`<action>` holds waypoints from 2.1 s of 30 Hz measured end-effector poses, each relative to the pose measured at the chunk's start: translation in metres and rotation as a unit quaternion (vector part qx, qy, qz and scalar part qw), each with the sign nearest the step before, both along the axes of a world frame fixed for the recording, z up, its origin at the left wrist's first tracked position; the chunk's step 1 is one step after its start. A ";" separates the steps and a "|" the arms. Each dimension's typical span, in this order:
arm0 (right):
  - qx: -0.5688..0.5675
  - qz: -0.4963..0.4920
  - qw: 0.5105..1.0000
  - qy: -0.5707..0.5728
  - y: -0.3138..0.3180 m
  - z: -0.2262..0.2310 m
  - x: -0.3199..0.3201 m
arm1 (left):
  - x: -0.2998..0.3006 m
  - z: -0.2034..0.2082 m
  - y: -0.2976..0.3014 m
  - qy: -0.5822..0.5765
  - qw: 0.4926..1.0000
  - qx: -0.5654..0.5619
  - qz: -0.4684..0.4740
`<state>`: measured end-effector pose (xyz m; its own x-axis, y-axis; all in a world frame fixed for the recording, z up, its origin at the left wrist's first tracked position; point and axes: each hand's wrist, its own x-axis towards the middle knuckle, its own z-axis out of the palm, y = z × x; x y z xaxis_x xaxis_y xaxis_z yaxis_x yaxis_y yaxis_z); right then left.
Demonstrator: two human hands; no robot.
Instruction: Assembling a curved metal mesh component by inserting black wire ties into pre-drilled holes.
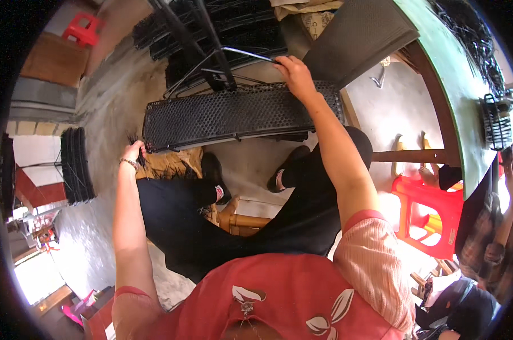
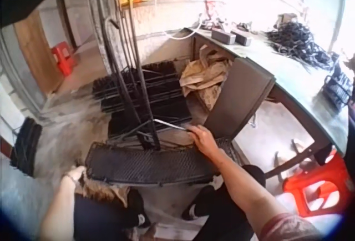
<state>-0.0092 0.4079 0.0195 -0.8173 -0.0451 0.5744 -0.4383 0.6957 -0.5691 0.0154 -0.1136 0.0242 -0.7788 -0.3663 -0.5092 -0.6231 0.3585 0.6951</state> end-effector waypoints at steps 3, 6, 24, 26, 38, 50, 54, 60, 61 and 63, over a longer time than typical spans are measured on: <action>0.017 -0.017 1.000 0.004 0.008 0.001 0.001 | 0.000 -0.008 -0.003 0.000 0.999 0.002 -0.043; 0.033 -0.036 0.999 0.004 0.019 0.005 0.005 | 0.004 -0.006 0.014 0.006 0.997 0.066 -0.043; -0.209 -0.029 0.973 -0.094 -0.084 0.052 0.053 | 0.042 0.072 0.077 0.254 0.791 0.550 0.080; -0.373 0.066 0.889 -0.258 -0.150 0.064 0.084 | 0.041 0.073 0.089 0.266 0.720 0.637 0.078; -0.859 0.191 0.346 -0.325 -0.295 0.036 0.064 | 0.038 0.089 0.161 0.465 0.741 0.482 0.046; -0.834 0.175 0.415 -0.319 -0.331 0.036 0.045 | 0.015 0.073 0.147 0.519 0.740 0.406 0.134; -0.771 0.194 0.478 -0.374 -0.340 0.052 0.054 | 0.016 0.061 0.128 0.522 0.769 0.347 0.130; -0.621 0.328 0.555 -0.446 -0.321 0.059 0.047 | 0.032 0.079 0.099 0.424 0.825 0.372 0.026; -0.582 0.343 0.570 -0.468 -0.311 0.062 0.036 | 0.035 0.082 0.098 0.405 0.824 0.396 -0.011; -0.547 0.400 0.513 -0.527 -0.291 0.057 0.009 | 0.044 0.093 0.108 0.333 0.810 0.481 -0.041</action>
